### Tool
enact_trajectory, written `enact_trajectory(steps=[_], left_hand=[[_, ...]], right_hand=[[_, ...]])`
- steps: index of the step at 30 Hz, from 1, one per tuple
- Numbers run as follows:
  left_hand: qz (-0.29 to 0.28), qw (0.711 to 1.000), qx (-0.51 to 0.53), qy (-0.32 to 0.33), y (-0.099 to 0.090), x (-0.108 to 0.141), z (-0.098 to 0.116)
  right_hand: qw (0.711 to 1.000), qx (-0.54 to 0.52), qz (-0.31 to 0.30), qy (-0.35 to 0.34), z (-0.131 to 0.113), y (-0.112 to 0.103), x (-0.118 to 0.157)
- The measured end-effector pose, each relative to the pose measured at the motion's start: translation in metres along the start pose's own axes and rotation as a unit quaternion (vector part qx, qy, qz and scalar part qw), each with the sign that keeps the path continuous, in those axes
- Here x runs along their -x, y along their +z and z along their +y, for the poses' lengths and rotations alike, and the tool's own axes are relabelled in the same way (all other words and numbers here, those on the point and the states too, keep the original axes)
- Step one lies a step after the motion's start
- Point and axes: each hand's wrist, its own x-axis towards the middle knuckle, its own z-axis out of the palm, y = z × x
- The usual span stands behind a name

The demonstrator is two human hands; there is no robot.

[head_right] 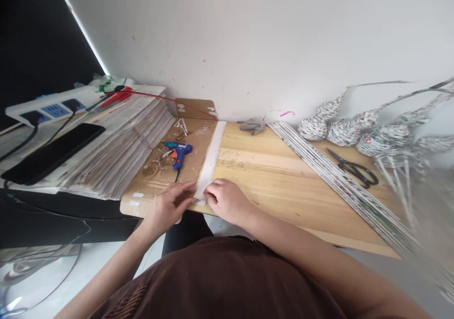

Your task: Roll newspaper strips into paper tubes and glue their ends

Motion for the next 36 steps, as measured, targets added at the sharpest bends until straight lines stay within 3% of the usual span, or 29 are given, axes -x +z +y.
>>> enact_trajectory(steps=[6,11,15,19,23,26,28,30,36], left_hand=[[-0.009,0.999,-0.012,0.028,0.007,-0.008,0.002],[0.066,0.992,0.020,-0.103,0.009,-0.015,0.004],[0.103,0.977,0.047,-0.181,0.009,-0.021,0.003],[0.110,0.951,0.182,-0.226,0.014,-0.023,-0.002],[0.135,0.917,0.302,-0.224,0.019,-0.023,0.000],[0.133,0.927,0.307,-0.170,0.019,-0.023,0.004],[0.110,0.943,0.290,-0.124,0.016,-0.021,0.007],[0.067,0.956,0.271,-0.092,0.013,-0.017,0.009],[-0.075,0.971,0.222,-0.054,0.001,-0.009,0.013]], right_hand=[[0.985,-0.140,0.021,0.102,0.005,-0.004,-0.001],[0.941,-0.275,0.034,0.196,0.013,-0.007,-0.002],[0.894,-0.380,0.002,0.237,0.019,-0.010,-0.005],[0.857,-0.453,-0.003,0.247,0.022,-0.015,-0.006],[0.783,-0.531,-0.088,0.312,0.022,-0.022,-0.010],[0.706,-0.598,-0.116,0.362,0.024,-0.025,-0.021],[0.677,-0.619,-0.095,0.386,0.029,-0.026,-0.031],[0.676,-0.617,-0.063,0.399,0.036,-0.027,-0.044],[0.717,-0.569,-0.009,0.402,0.058,-0.036,-0.068]])
